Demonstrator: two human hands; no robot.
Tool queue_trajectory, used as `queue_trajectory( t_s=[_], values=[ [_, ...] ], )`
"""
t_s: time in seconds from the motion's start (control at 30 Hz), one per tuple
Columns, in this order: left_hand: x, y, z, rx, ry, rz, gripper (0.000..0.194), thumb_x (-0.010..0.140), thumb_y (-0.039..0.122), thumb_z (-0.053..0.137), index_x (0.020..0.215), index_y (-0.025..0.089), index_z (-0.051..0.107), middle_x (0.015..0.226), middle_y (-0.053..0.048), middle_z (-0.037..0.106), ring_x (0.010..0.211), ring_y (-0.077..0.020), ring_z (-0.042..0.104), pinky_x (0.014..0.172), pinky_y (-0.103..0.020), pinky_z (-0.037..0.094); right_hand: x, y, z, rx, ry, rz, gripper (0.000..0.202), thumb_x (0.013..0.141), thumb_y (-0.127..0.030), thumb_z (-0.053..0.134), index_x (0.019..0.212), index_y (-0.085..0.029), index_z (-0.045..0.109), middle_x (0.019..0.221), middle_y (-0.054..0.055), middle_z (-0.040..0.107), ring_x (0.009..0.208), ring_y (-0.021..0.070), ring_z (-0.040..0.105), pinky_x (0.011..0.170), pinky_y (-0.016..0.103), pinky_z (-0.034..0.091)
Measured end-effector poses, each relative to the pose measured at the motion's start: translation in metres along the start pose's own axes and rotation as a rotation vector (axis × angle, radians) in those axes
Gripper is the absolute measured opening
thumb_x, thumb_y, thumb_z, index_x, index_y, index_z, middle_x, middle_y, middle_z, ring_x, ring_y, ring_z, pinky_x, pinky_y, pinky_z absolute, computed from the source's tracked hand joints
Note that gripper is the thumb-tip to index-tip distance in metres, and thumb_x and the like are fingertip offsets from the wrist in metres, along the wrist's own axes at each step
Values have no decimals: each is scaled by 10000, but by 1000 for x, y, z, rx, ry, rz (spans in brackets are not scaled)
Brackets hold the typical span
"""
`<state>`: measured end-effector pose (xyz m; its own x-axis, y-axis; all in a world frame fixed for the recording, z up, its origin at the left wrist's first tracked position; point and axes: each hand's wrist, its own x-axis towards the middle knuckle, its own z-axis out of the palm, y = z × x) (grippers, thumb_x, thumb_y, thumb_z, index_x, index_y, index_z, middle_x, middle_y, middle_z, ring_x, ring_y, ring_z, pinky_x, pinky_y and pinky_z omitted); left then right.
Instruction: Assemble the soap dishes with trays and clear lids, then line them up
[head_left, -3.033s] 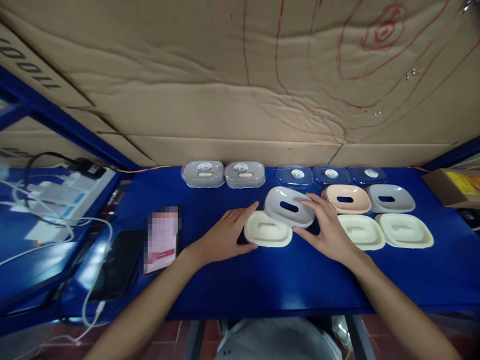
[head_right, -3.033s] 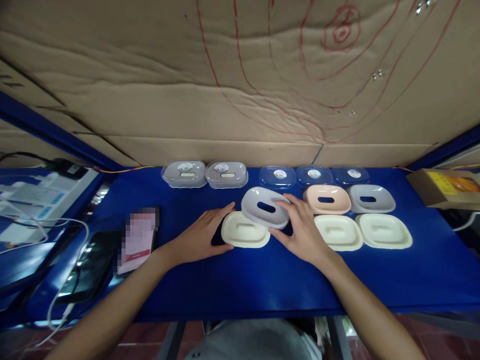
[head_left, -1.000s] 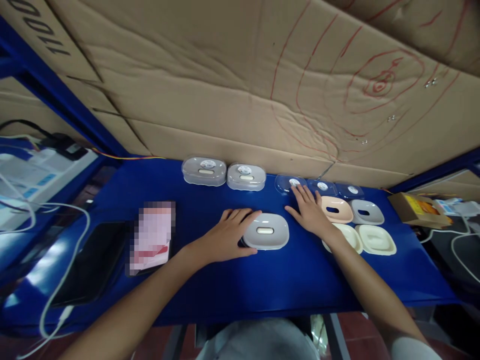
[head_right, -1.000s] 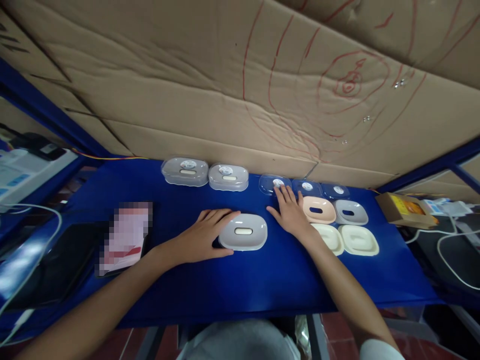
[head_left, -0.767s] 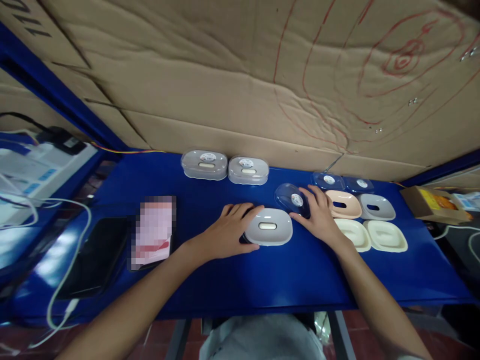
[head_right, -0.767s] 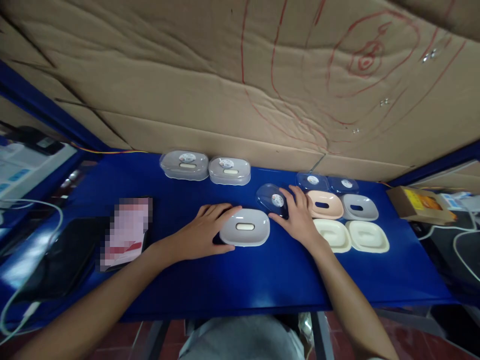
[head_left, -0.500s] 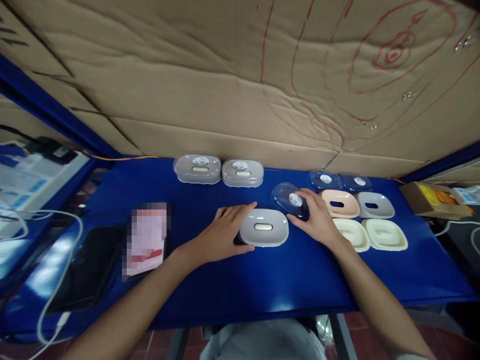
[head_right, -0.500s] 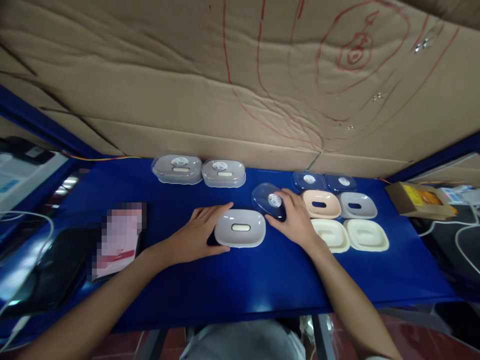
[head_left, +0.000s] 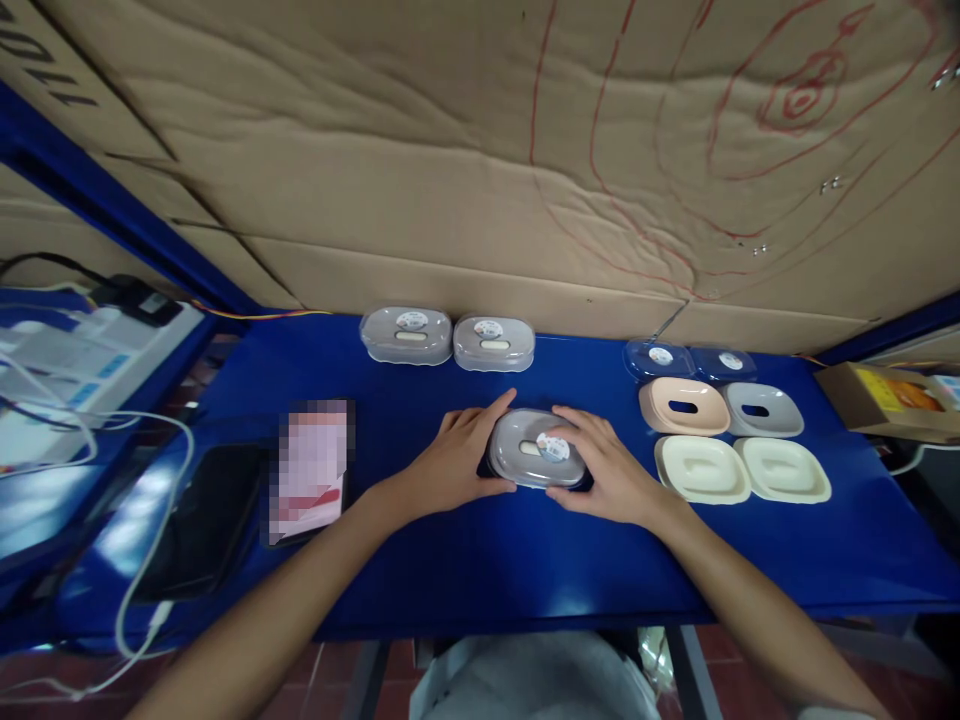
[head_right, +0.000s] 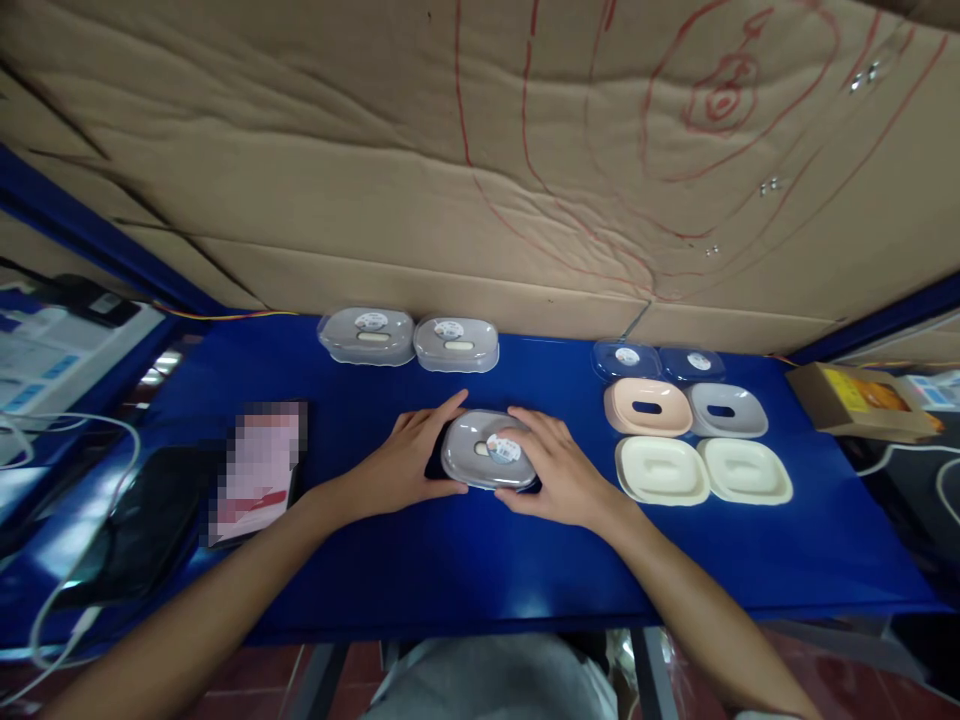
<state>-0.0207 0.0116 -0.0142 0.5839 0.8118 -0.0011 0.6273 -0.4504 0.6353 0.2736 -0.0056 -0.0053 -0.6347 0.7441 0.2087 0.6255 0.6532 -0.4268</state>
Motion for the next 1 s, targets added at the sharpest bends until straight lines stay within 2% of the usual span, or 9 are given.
queue_trajectory(
  t_s=[0.3, 0.5, 0.73, 1.0],
  values=[
    [0, 2, -3, 51, -36, -1, 1152, 864, 497, 883, 1736, 349, 145, 1669, -117, 491, 1496, -389, 471, 1225, -542, 335, -1, -1, -5, -40, 11, -38, 623, 960, -464, 739, 1515, -249, 557, 1664, 189, 495, 1529, 386, 486, 1186, 609, 459],
    [0, 1, -2, 70, -39, 14, 1147, 879, 528, 868, 1740, 343, 133, 1664, -127, 493, 1480, -392, 477, 1206, -529, 349, -3, -3, -10, -44, 26, -39, 641, 957, -466, 743, 1543, -285, 558, 1673, 163, 490, 1530, 385, 481, 1205, 613, 447],
    [0, -3, 0, 73, -34, 26, 1168, 885, 545, 861, 1742, 330, 96, 1681, -139, 470, 1495, -393, 462, 1207, -526, 340, -1, -3, -3, -29, -1, -39, 620, 974, -485, 735, 1511, -229, 558, 1668, 194, 479, 1547, 375, 458, 1206, 598, 454],
    [-1, -3, -1, 67, -40, 23, 1154, 903, 561, 838, 1749, 310, 94, 1689, -154, 454, 1503, -400, 450, 1205, -528, 340, -1, -3, -4, -77, 1, -67, 627, 1010, -517, 695, 1555, -249, 543, 1683, 199, 464, 1541, 384, 469, 1195, 609, 461]
  ],
)
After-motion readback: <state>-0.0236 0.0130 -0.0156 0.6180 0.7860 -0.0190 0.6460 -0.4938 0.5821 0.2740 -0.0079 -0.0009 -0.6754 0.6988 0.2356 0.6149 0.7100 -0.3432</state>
